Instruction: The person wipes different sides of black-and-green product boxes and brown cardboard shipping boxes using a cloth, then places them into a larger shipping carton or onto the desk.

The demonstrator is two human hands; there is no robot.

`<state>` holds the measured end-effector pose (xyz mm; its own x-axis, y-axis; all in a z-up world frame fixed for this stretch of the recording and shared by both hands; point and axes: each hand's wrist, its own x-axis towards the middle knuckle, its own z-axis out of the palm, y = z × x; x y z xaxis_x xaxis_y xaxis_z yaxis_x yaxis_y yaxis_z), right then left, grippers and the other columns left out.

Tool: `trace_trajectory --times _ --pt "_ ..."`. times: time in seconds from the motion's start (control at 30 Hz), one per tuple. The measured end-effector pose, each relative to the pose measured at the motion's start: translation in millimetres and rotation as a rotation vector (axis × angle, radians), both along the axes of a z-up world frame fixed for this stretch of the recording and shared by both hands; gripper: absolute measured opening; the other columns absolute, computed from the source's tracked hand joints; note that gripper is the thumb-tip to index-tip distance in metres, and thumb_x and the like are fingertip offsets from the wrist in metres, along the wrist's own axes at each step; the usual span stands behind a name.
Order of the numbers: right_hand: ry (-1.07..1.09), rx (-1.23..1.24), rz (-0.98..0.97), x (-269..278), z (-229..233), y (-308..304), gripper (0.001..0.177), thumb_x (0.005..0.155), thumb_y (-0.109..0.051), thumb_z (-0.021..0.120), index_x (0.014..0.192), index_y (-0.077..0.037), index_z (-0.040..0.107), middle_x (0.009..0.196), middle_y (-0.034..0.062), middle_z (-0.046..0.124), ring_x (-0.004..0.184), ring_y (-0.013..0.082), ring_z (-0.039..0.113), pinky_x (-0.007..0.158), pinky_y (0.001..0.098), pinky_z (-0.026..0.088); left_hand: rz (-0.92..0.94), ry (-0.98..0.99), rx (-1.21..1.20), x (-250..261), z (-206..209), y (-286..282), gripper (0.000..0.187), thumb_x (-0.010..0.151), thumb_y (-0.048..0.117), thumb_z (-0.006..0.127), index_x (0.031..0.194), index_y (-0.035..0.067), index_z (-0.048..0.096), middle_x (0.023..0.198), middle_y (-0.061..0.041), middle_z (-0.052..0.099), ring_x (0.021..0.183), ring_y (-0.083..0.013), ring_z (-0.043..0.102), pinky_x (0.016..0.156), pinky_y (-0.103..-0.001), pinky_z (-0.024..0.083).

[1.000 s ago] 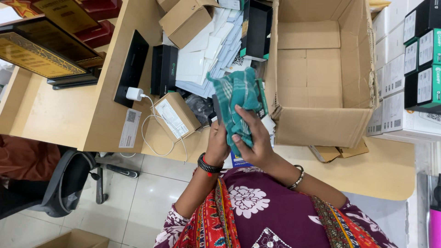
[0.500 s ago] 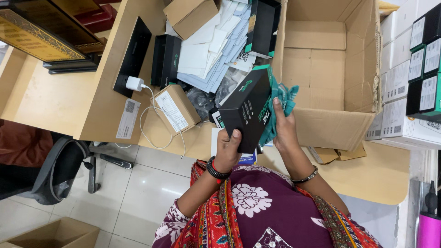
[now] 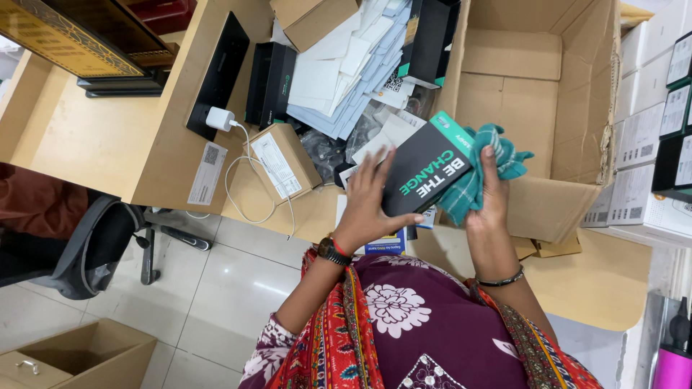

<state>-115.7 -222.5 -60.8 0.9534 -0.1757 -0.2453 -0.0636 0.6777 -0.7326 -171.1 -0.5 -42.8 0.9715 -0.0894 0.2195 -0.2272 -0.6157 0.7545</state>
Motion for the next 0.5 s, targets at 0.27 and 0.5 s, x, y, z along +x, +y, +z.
trace_trajectory --times 0.27,0.5 --pt "-0.01 -0.233 0.148 -24.8 -12.1 46.0 0.054 0.092 -0.018 0.078 0.138 -0.002 0.054 0.128 0.0088 0.065 0.115 0.0186 0.066 0.1 0.0358 0.056 -0.09 0.169 -0.463 7.5 -51.9 -20.6 0.081 0.097 0.042 0.065 0.167 0.019 0.032 0.161 -0.02 0.034 0.153 -0.0337 0.034 0.128 -0.044 0.029" --pt "-0.229 -0.644 0.476 -35.6 -67.7 54.6 0.05 0.087 -0.017 0.082 0.127 0.003 0.058 0.113 0.0102 0.073 0.1 0.0194 0.071 0.089 0.0338 0.059 -0.239 0.365 -0.857 50.5 -109.4 15.9 0.065 0.106 0.025 0.053 0.162 0.008 0.025 0.168 -0.015 0.032 0.153 -0.026 0.035 0.123 -0.036 0.029"
